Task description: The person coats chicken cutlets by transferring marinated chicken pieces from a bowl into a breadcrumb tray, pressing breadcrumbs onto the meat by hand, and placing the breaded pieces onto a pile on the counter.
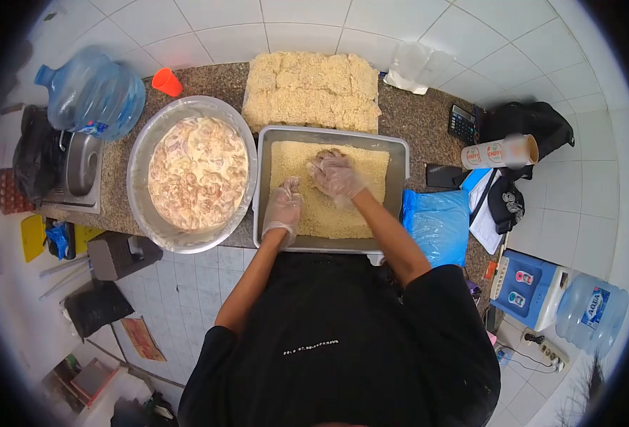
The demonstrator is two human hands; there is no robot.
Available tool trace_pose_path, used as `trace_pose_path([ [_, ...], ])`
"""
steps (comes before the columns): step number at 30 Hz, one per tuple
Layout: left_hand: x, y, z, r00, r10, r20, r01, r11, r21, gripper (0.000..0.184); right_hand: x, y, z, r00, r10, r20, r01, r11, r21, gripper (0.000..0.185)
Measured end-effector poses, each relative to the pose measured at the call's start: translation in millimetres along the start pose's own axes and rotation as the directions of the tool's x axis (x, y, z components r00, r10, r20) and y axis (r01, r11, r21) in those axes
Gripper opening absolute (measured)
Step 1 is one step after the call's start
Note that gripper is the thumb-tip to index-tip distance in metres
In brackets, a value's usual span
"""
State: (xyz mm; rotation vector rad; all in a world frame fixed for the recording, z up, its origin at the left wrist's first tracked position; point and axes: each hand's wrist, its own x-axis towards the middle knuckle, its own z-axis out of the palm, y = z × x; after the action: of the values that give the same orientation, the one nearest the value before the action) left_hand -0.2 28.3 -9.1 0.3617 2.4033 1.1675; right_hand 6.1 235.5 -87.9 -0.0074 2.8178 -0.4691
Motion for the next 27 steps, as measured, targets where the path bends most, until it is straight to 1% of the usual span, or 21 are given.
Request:
trace_pose_path([
  [1,-6.2,7.9,-6.0,1.000,-0.001,0.008,0.000,0.999,0.043,0.039,-5.3,9.5,-3.2,0.988,-0.047,0.146,0.052,0.998,-0.032,0.048],
  [3,-5.8,-4.1,-1.1,0.999,-0.037,0.038,0.040,0.996,-0.077,0.037,-23.3,28.2,-17.2,0.902,-0.137,0.408,0.185,0.980,-0.078,0.049],
  [4,-4.0,-12.0,1.6,0.997,-0.046,0.059,0.053,0.990,-0.131,0.037,-34.3,25.3,-37.2,0.881,-0.133,0.455,0.190,0.978,-0.081,0.048],
  [5,-2.5,-20.8,5.0,0.997,-0.011,0.079,0.019,0.995,-0.101,0.037,-45.4,21.9,-57.9,0.857,-0.129,0.500,0.195,0.977,-0.083,0.047],
  [6,-0.7,-30.5,9.0,0.995,0.026,0.097,-0.019,0.997,-0.073,0.038,-61.3,5.1,-95.1,0.872,-0.085,0.482,0.134,0.989,-0.067,0.045],
  [7,-0.4,-35.4,11.7,0.992,0.053,0.115,-0.047,0.998,-0.050,0.038,-67.2,5.9,-101.4,0.890,-0.051,0.453,0.092,0.993,-0.070,0.042],
  [10,-5.1,-22.8,6.6,0.987,-0.021,0.157,0.043,0.990,-0.132,0.033,-80.7,15.4,-98.1,0.948,0.041,0.316,-0.009,0.995,-0.102,0.036],
  [11,-5.4,-18.0,4.9,0.983,-0.033,0.178,0.049,0.995,-0.083,0.032,-86.6,20.3,-93.6,0.977,0.053,0.207,-0.052,0.999,-0.010,0.033],
  [13,1.0,-9.4,2.0,0.976,-0.054,0.209,0.051,0.999,0.017,0.031,-99.0,4.4,-119.1,0.994,0.103,-0.020,-0.098,0.979,0.179,0.027],
  [15,4.8,-12.8,4.3,0.976,-0.070,0.208,0.060,0.997,0.050,0.033,-102.8,-1.5,-115.2,0.965,-0.033,-0.259,0.074,0.986,0.152,0.023],
  [16,9.0,-15.8,5.9,0.975,-0.074,0.208,0.061,0.996,0.068,0.033,-103.4,-4.9,-113.9,0.921,-0.099,-0.376,0.155,0.980,0.122,0.021],
  [19,19.0,-33.6,13.2,0.988,0.114,0.104,-0.126,0.985,0.120,0.039,-109.3,-23.4,-105.6,0.972,-0.168,-0.165,0.177,0.983,0.042,0.028],
  [20,19.5,-33.6,13.4,0.987,0.073,0.143,-0.110,0.958,0.266,0.040,-117.7,-20.2,-89.2,0.978,-0.067,-0.196,0.078,0.996,0.051,0.029],
  [22,16.3,-17.8,10.3,0.981,-0.032,0.189,-0.075,0.842,0.535,0.043,-135.8,-5.1,-25.9,0.961,0.122,-0.248,-0.107,0.992,0.072,0.031],
  [23,14.2,-24.7,19.5,0.957,-0.113,0.266,-0.051,0.840,0.540,0.044,-141.1,-3.9,1.7,0.997,0.069,-0.024,-0.072,0.984,-0.163,0.032],
  [24,9.0,-39.6,34.9,0.919,-0.194,0.343,-0.028,0.837,0.546,0.045,-148.3,-3.7,29.5,0.976,0.065,0.207,0.018,0.927,-0.374,0.034],
  [25,3.9,-46.2,46.4,0.867,-0.268,0.419,-0.011,0.832,0.555,0.047,-150.2,-1.7,49.6,0.902,0.113,0.416,0.147,0.826,-0.543,0.037],
  [26,-0.3,-36.4,54.8,0.842,-0.229,0.488,-0.071,0.850,0.522,0.046,-144.4,-0.5,64.7,0.945,0.026,0.326,0.087,0.941,-0.327,0.036],
  [27,-5.8,-20.7,64.0,0.811,-0.188,0.554,-0.129,0.866,0.483,0.046,-136.3,-4.7,78.1,0.976,-0.032,0.215,0.051,0.995,-0.083,0.035],
])
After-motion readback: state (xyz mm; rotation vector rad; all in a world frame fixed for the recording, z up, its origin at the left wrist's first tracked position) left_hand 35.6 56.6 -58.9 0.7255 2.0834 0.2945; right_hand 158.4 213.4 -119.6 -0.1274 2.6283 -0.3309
